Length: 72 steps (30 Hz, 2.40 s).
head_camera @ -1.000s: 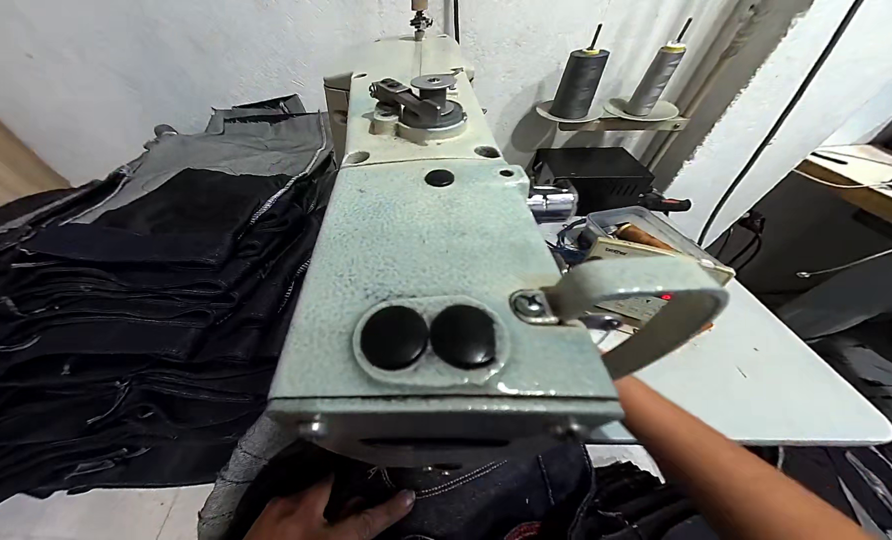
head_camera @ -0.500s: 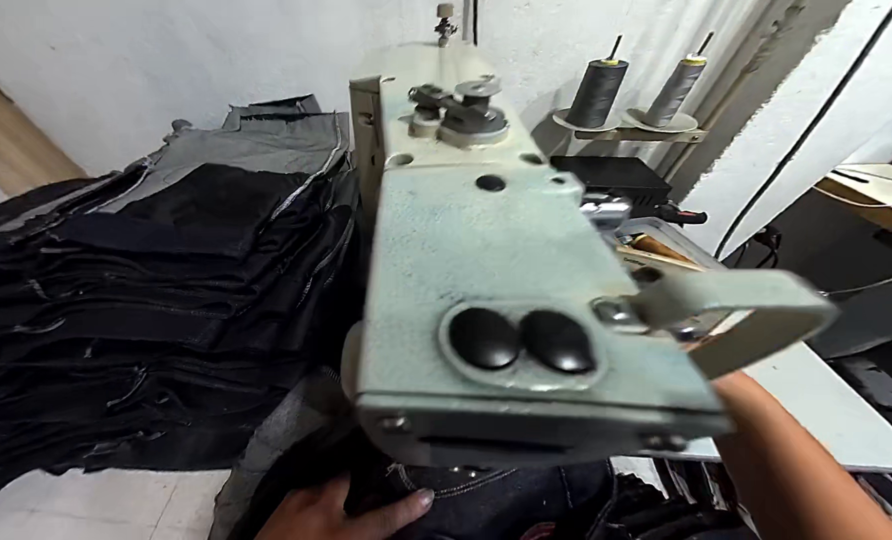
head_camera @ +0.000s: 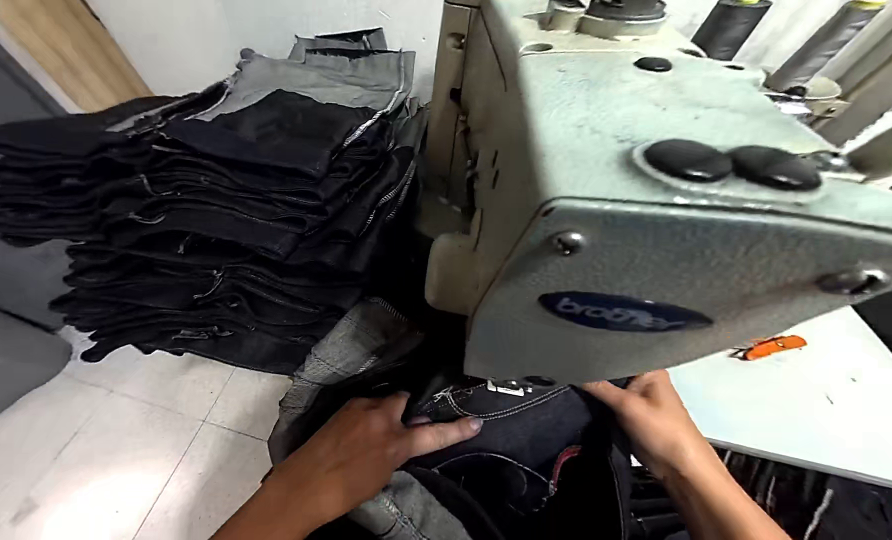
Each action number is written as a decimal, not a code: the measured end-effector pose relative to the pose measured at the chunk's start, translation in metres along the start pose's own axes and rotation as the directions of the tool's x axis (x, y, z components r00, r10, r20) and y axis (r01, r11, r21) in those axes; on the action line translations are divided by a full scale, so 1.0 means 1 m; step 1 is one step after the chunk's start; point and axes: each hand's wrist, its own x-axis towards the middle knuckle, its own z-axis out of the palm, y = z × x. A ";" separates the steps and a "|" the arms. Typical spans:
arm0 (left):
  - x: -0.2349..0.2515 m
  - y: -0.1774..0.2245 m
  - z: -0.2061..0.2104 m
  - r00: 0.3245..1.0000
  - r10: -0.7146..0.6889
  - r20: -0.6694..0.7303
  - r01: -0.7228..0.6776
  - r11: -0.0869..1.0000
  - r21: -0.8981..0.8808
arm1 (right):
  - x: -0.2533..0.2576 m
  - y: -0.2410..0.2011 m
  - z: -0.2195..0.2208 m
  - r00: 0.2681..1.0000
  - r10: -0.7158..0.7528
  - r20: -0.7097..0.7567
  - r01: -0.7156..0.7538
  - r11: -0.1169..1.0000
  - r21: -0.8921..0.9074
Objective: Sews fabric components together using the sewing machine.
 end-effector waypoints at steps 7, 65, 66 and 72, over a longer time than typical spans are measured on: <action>0.021 0.028 -0.003 0.992 -0.087 0.091 0.064 0.970 0.236 | -0.001 0.018 0.005 0.983 -0.126 -0.137 0.113 0.989 -0.097; 0.035 -0.017 0.013 0.982 -0.066 -0.178 0.070 0.997 0.018 | -0.019 0.025 -0.010 0.890 -0.393 -0.229 0.351 0.914 -0.204; 0.035 -0.018 0.014 0.980 -0.073 -0.183 0.074 0.997 -0.001 | -0.019 0.023 -0.012 0.915 -0.331 -0.229 0.296 0.939 -0.175; 0.030 -0.012 0.025 0.953 -0.196 -0.231 0.147 0.966 -0.214 | -0.003 -0.008 -0.004 0.973 0.106 -0.204 -0.078 0.987 0.140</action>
